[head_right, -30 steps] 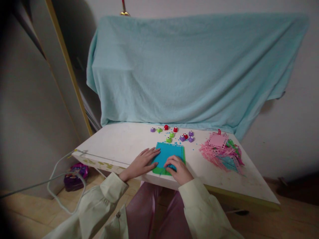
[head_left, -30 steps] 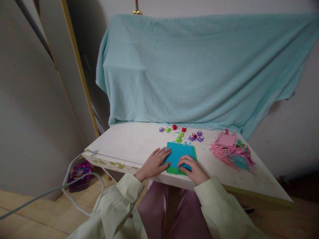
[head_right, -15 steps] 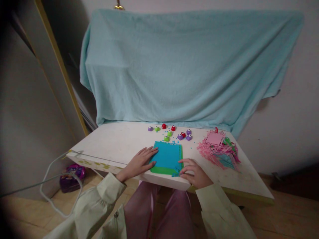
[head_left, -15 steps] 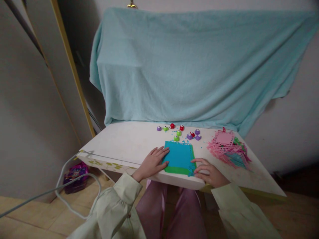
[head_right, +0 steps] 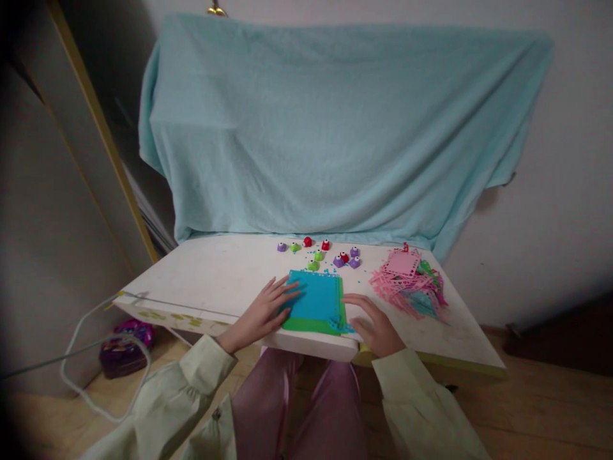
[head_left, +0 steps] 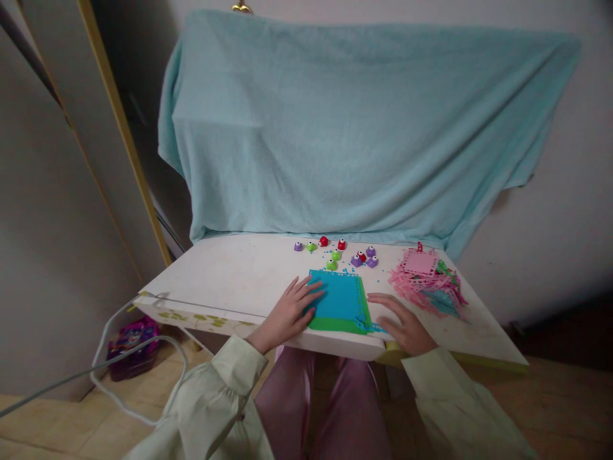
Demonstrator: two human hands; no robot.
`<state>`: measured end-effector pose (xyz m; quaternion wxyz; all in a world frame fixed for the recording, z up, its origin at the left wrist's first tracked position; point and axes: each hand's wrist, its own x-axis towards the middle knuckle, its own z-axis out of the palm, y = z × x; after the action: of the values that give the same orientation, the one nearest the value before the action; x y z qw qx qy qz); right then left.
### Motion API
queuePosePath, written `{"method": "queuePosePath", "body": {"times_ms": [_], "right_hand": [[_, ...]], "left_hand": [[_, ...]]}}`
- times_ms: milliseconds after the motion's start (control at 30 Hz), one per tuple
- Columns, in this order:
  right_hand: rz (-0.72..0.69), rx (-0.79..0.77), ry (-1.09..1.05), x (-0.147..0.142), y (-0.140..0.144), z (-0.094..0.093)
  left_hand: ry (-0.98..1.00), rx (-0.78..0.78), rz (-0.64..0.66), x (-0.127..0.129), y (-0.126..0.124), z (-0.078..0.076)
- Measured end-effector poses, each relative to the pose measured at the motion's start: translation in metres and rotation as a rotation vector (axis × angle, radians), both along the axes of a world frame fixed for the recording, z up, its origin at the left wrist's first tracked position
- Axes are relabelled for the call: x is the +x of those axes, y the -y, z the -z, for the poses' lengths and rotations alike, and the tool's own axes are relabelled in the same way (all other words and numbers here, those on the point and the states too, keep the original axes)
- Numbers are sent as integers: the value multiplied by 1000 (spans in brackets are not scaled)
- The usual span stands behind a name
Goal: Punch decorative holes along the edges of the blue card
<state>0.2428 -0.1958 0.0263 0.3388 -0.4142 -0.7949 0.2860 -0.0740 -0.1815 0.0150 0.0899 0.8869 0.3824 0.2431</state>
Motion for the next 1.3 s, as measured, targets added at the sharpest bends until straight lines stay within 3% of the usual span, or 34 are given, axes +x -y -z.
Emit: {"method": "queuePosePath", "body": {"times_ms": [167, 333, 667, 1300], "right_hand": [[-81, 57, 95, -22, -14, 12], [-68, 80, 125, -37, -20, 17], [-90, 90, 202, -52, -22, 18], [-141, 14, 92, -34, -17, 18]], "left_hand": [[20, -29, 173, 29, 18, -9], [0, -54, 94, 46, 12, 6], [-7, -30, 88, 47, 7, 9], [-40, -24, 107, 44, 7, 11]]}}
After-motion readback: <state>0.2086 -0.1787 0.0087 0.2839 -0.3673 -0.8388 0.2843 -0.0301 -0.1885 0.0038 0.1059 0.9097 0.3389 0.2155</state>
